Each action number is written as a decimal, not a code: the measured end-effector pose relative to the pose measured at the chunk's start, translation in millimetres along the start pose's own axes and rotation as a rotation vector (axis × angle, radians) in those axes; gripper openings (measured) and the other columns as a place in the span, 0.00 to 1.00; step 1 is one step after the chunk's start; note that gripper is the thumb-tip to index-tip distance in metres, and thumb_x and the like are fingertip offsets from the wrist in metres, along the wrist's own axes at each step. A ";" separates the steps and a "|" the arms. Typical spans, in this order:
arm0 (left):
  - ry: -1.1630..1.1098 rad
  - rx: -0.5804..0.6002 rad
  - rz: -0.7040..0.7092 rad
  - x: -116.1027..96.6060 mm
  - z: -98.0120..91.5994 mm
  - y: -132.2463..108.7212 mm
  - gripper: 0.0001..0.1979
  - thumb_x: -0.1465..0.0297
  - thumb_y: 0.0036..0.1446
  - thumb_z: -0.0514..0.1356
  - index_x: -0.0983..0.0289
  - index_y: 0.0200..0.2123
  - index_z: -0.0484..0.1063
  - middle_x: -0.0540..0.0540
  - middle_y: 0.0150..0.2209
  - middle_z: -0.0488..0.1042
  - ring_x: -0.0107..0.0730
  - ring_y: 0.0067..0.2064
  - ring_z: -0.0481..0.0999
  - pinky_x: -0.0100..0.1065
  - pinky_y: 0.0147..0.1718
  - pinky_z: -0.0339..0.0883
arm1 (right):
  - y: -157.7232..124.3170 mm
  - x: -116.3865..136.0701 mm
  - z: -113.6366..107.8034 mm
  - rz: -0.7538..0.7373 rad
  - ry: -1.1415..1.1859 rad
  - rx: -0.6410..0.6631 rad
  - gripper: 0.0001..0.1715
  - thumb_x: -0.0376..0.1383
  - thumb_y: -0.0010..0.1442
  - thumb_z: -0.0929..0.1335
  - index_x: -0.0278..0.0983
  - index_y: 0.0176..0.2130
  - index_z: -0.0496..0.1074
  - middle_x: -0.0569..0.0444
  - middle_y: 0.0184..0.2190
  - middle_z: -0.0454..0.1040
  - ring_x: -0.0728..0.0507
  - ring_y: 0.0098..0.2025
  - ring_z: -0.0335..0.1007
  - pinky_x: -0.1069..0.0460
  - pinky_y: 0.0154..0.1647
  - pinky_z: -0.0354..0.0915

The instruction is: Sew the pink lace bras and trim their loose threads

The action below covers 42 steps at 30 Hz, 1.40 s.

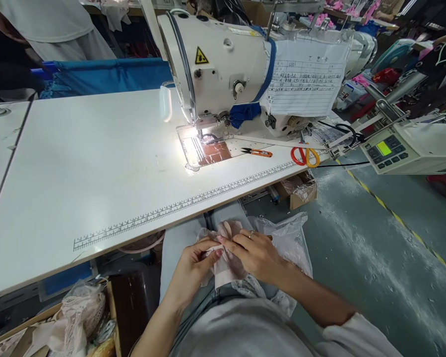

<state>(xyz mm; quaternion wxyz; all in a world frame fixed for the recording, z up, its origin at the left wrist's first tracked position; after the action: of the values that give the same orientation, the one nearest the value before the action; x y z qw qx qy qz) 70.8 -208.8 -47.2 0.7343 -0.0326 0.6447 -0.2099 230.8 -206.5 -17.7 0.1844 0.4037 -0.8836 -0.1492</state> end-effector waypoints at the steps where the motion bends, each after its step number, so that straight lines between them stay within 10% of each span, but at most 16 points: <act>1: 0.012 -0.005 0.008 -0.3 0.2 0.4 0.11 0.61 0.57 0.65 0.63 0.35 0.82 0.55 0.33 0.74 0.34 0.35 0.70 0.32 0.35 0.64 | -0.4 -0.2 1.1 0.019 0.032 -0.008 0.22 0.27 0.68 0.59 0.33 0.59 0.69 0.51 0.29 0.74 0.44 0.34 0.68 0.51 0.31 0.62; 7: 0.157 0.032 0.122 -4.3 9.4 1.2 0.11 0.63 0.59 0.63 0.64 0.32 0.81 0.57 0.36 0.77 0.39 0.41 0.74 0.33 0.42 0.65 | 5.0 -8.7 6.8 0.404 0.858 0.056 0.21 0.39 0.71 0.61 0.37 0.59 0.69 0.52 0.32 0.74 0.48 0.29 0.66 0.53 0.30 0.64; 11: 0.188 0.069 0.156 -12.9 17.7 -1.4 0.14 0.61 0.60 0.62 0.64 0.29 0.80 0.55 0.31 0.74 0.36 0.36 0.71 0.32 0.37 0.64 | 5.4 -8.7 26.0 0.726 1.639 -0.002 0.26 0.56 0.57 0.71 0.36 0.36 0.77 0.63 0.16 0.59 0.54 0.15 0.42 0.56 0.14 0.43; 15: 0.186 0.107 0.209 -25.3 22.3 -2.6 0.14 0.61 0.60 0.61 0.64 0.28 0.80 0.54 0.28 0.71 0.34 0.33 0.69 0.32 0.35 0.62 | 4.8 -10.5 40.7 0.817 1.951 -0.111 0.38 0.60 0.49 0.73 0.38 0.15 0.55 0.65 0.11 0.47 0.55 0.13 0.36 0.55 0.14 0.38; 22: 0.246 0.060 0.196 -19.3 5.3 -6.0 0.15 0.62 0.60 0.61 0.64 0.25 0.77 0.54 0.27 0.70 0.36 0.33 0.68 0.34 0.36 0.62 | 0.7 -71.9 3.2 0.813 1.550 -0.405 0.37 0.58 0.64 0.61 0.40 0.19 0.43 0.65 0.14 0.37 0.52 0.16 0.30 0.55 0.14 0.39; 28: 0.361 -0.006 0.216 -22.9 3.3 -3.2 0.11 0.64 0.60 0.60 0.63 0.29 0.78 0.56 0.29 0.71 0.37 0.35 0.69 0.33 0.34 0.62 | 10.2 -33.8 0.5 0.479 0.883 0.063 0.22 0.53 0.65 0.66 0.37 0.41 0.72 0.54 0.33 0.66 0.50 0.29 0.61 0.54 0.28 0.60; 34: 0.388 -0.012 0.203 -22.9 1.7 -2.9 0.11 0.64 0.60 0.60 0.63 0.29 0.78 0.55 0.29 0.71 0.37 0.34 0.70 0.33 0.33 0.62 | 11.6 -27.7 1.9 0.344 0.752 0.007 0.11 0.38 0.68 0.66 0.37 0.34 0.72 0.53 0.33 0.67 0.48 0.32 0.65 0.52 0.34 0.65; 42: 0.388 -0.011 0.228 -19.6 1.0 -0.7 0.10 0.66 0.59 0.61 0.62 0.31 0.80 0.55 0.30 0.72 0.37 0.35 0.71 0.33 0.35 0.63 | 17.1 -33.0 1.7 0.315 0.842 0.080 0.16 0.48 0.65 0.67 0.37 0.38 0.71 0.52 0.37 0.68 0.49 0.33 0.64 0.53 0.35 0.64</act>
<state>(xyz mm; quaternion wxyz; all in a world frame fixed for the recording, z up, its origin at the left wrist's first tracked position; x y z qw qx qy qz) 70.0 -202.8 -28.6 0.6154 0.0775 0.7745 -0.1242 238.8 -170.3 -18.9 0.5325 0.2968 -0.7873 0.0923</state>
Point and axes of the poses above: each hand's wrist, its own y-axis towards the middle knuckle, its own z-axis out of the palm, x = y × z, the point moved 4 cm from there along y, towards the middle knuckle
